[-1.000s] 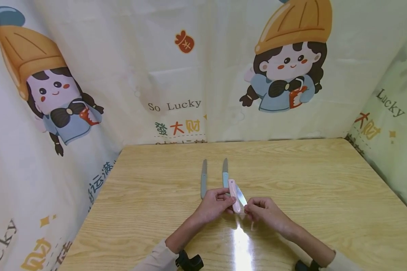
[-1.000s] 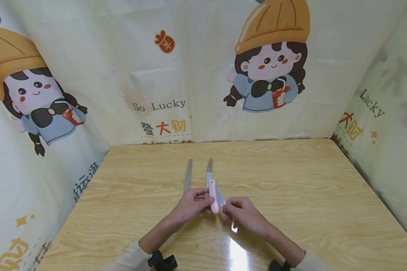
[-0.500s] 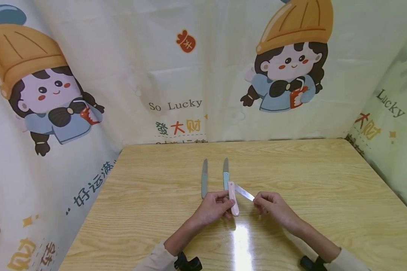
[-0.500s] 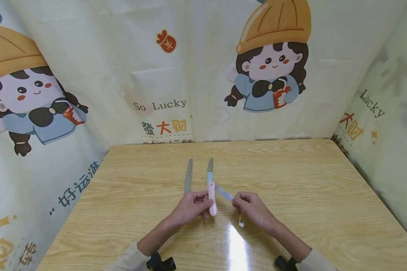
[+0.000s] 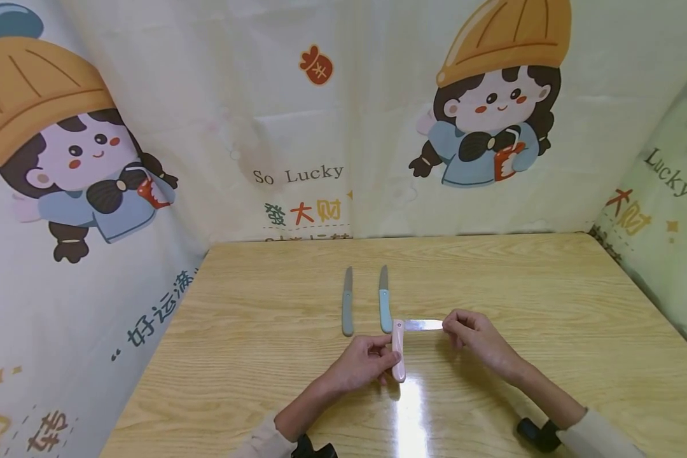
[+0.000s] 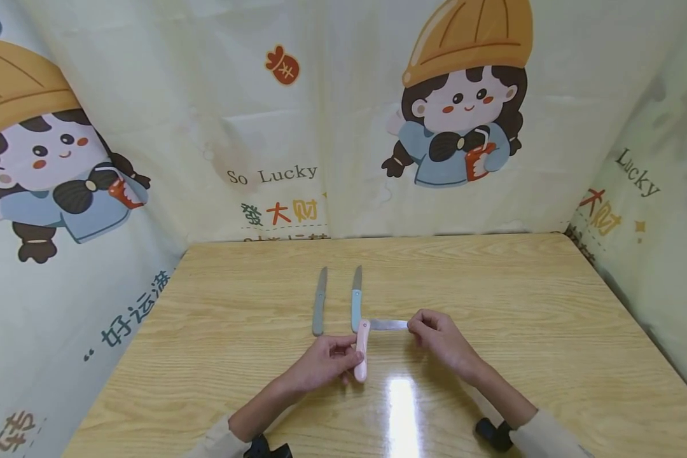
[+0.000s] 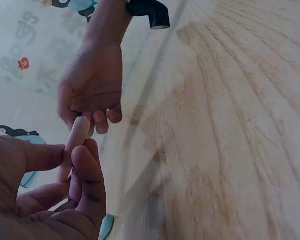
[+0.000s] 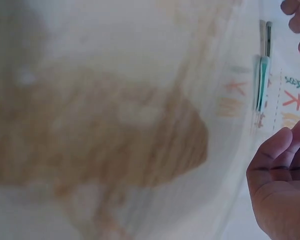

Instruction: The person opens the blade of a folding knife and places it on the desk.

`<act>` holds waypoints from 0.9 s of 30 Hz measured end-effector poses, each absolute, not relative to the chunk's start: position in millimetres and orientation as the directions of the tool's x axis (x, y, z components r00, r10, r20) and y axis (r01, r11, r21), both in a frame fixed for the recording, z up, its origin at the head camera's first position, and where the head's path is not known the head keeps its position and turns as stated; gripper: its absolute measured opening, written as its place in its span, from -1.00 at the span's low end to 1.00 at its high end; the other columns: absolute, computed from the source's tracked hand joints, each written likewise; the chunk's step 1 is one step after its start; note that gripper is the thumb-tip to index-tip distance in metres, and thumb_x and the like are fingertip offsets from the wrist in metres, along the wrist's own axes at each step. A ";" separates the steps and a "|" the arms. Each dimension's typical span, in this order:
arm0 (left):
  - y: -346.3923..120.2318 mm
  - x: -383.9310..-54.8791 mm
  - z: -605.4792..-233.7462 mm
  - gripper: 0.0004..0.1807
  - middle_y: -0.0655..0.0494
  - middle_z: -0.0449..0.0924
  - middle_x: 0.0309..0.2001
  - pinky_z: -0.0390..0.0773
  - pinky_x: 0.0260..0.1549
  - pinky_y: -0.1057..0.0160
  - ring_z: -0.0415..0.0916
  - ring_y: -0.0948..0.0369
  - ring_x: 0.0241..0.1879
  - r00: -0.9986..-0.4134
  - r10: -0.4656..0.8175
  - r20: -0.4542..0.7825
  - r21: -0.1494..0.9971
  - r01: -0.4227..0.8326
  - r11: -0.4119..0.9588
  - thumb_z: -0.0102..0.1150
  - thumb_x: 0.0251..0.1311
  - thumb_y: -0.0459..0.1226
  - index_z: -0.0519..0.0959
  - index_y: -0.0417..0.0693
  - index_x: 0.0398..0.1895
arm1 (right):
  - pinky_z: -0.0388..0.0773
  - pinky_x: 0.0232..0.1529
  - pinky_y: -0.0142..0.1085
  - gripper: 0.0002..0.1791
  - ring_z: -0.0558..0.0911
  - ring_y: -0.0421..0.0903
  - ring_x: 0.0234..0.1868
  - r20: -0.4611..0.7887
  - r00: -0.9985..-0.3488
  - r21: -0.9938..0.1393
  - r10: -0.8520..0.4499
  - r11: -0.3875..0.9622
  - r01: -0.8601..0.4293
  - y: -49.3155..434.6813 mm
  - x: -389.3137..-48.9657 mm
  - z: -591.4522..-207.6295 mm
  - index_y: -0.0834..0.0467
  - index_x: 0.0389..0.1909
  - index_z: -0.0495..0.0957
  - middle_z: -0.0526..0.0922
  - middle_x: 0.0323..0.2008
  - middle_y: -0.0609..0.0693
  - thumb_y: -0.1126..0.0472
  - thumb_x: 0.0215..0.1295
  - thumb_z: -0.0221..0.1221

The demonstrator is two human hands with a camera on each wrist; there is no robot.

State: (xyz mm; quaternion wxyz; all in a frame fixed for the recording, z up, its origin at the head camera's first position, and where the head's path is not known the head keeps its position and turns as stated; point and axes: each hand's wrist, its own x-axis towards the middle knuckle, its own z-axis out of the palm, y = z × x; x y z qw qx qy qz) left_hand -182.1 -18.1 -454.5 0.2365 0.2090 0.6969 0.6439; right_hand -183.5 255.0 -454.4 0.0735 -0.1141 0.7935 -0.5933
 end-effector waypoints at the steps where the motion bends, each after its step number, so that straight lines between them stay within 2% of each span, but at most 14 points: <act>1: -18.1 -181.9 -454.9 -0.52 0.09 0.59 -0.42 0.57 -0.52 0.36 0.53 0.17 -0.46 -0.794 0.604 -0.064 0.997 -0.018 0.081 0.12 0.42 -0.45 0.39 -0.48 0.35 | 0.49 -0.34 -0.20 -0.64 0.47 0.04 -0.45 0.019 -0.962 -0.959 -0.272 0.268 -0.095 255.6 -184.7 -453.8 0.48 -0.28 0.46 0.50 -0.49 0.22 0.21 0.60 0.01; 5: -18.2 -180.6 -455.8 -0.51 0.09 0.58 -0.43 0.54 -0.54 0.38 0.51 0.22 -0.47 -0.765 0.639 -0.076 0.996 -0.033 0.079 0.11 0.43 -0.45 0.36 -0.48 0.38 | 0.50 -0.36 -0.21 -0.62 0.46 0.05 -0.46 0.014 -0.961 -0.959 -0.275 0.268 -0.090 256.6 -188.0 -453.7 0.49 -0.28 0.44 0.49 -0.49 0.24 0.20 0.61 0.01; 9: -18.8 -177.4 -454.9 -0.56 0.09 0.56 -0.42 0.51 -0.55 0.40 0.50 0.22 -0.48 -0.740 0.666 -0.094 0.995 -0.052 0.084 0.09 0.44 -0.47 0.40 -0.52 0.33 | 0.49 -0.39 -0.23 -0.63 0.45 0.01 -0.48 0.008 -0.968 -0.963 -0.252 0.260 -0.076 256.6 -190.4 -456.3 0.49 -0.26 0.46 0.50 -0.48 0.26 0.20 0.60 0.03; 19: -19.8 -171.5 -452.6 -0.65 0.18 0.50 -0.49 0.36 -0.59 0.46 0.36 0.39 -0.56 -0.654 0.749 -0.100 0.988 0.022 0.151 0.08 0.44 -0.49 0.51 -0.47 0.22 | 0.51 -0.43 -0.26 -0.69 0.46 -0.06 -0.49 -0.020 -0.978 -0.965 -0.208 0.261 -0.035 254.8 -193.6 -456.9 0.43 -0.25 0.51 0.53 -0.46 0.18 0.20 0.57 0.08; 24: -18.1 -169.8 -453.0 -0.60 0.20 0.54 -0.47 0.33 -0.58 0.48 0.36 0.42 -0.55 -0.618 0.777 -0.117 0.986 0.022 0.166 0.09 0.43 -0.50 0.47 -0.48 0.28 | 0.47 -0.45 -0.28 -0.72 0.49 -0.03 -0.49 -0.030 -0.976 -0.955 -0.217 0.296 -0.036 253.5 -197.2 -454.2 0.36 -0.25 0.54 0.54 -0.43 0.18 0.20 0.56 0.09; 27: -16.2 -168.5 -453.1 -0.66 0.19 0.54 -0.47 0.34 -0.57 0.48 0.37 0.42 -0.54 -0.604 0.787 -0.124 0.986 0.018 0.168 0.10 0.43 -0.50 0.52 -0.49 0.21 | 0.49 -0.43 -0.29 -0.73 0.49 -0.06 -0.46 -0.022 -0.974 -0.953 -0.226 0.299 -0.048 252.3 -199.6 -452.3 0.36 -0.25 0.55 0.53 -0.40 0.17 0.21 0.55 0.09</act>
